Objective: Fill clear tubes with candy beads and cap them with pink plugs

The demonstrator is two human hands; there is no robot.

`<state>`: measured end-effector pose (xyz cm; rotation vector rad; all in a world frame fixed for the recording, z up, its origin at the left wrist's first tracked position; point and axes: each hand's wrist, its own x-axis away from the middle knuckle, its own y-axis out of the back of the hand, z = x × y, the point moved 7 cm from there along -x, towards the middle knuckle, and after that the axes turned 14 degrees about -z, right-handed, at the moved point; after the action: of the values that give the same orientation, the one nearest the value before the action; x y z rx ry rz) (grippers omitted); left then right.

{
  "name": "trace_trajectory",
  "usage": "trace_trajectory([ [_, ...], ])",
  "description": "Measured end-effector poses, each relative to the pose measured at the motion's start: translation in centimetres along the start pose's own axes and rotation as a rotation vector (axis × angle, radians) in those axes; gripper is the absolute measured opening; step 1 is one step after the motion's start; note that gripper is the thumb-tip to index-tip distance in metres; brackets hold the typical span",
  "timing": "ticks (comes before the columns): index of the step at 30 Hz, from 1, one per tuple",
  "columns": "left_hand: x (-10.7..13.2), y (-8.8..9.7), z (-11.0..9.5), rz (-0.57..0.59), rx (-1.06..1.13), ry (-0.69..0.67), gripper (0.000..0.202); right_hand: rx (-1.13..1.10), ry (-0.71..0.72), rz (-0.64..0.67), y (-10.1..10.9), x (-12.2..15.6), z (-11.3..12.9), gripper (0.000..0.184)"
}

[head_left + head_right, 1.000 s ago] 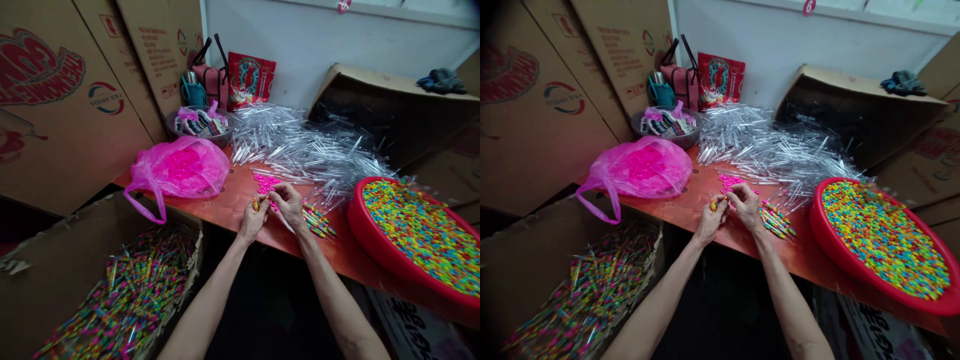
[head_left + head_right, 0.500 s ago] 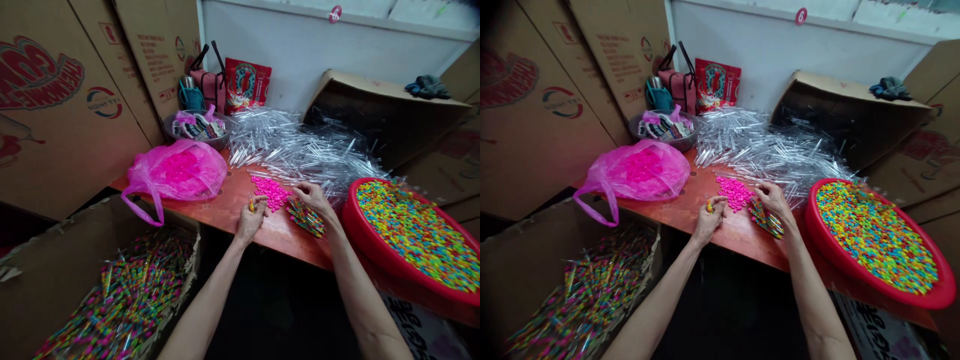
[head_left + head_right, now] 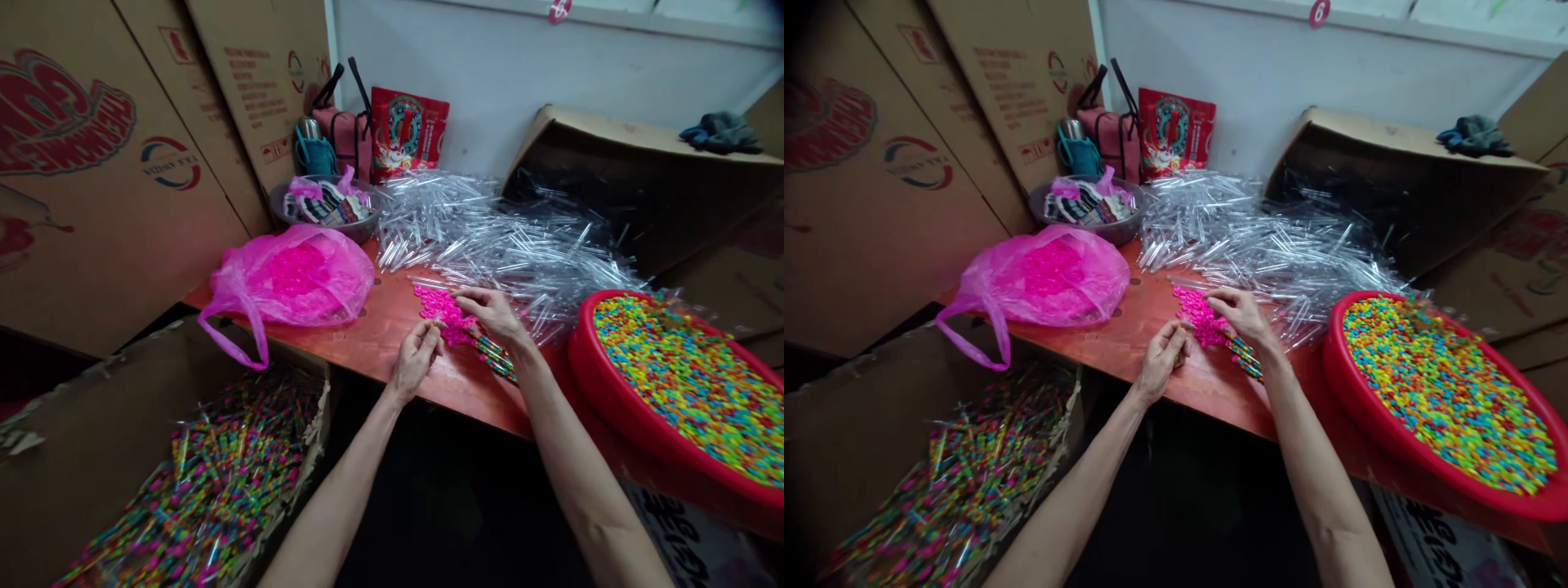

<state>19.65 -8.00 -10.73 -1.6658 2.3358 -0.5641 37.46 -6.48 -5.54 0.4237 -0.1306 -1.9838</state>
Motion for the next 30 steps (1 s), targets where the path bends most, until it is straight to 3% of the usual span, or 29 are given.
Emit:
trace_trajectory([
  [3, 0.0, -0.1, 0.1, 0.004, 0.019, 0.003, 0.046, -0.261, -0.109, 0.088, -3.5, 1.1, 1.6, 0.027],
  [6, -0.1, -0.2, 0.0, -0.003, 0.053, -0.006, 0.045, -0.338, -0.113, 0.116, -4.9, 1.6, 2.7, 0.024],
  [15, -0.1, -0.2, -0.1, 0.006, 0.074, -0.011, 0.044, -0.199, 0.095, 0.102, -3.4, 3.5, 3.4, 0.025],
  [21, -0.3, -0.2, 0.4, 0.02, 0.126, 0.018, 0.041, -0.067, 0.34, -0.172, -3.9, 5.2, 3.5, 0.014],
  [25, -0.4, 0.1, 0.7, 0.006, 0.137, 0.029, 0.042, 0.037, 0.487, -0.253, -4.5, 5.9, 4.2, 0.012],
  [30, -0.4, 0.0, 0.6, 0.01, 0.141, 0.023, 0.043, -0.021, 0.44, -0.242, -4.4, 5.9, 3.9, 0.014],
])
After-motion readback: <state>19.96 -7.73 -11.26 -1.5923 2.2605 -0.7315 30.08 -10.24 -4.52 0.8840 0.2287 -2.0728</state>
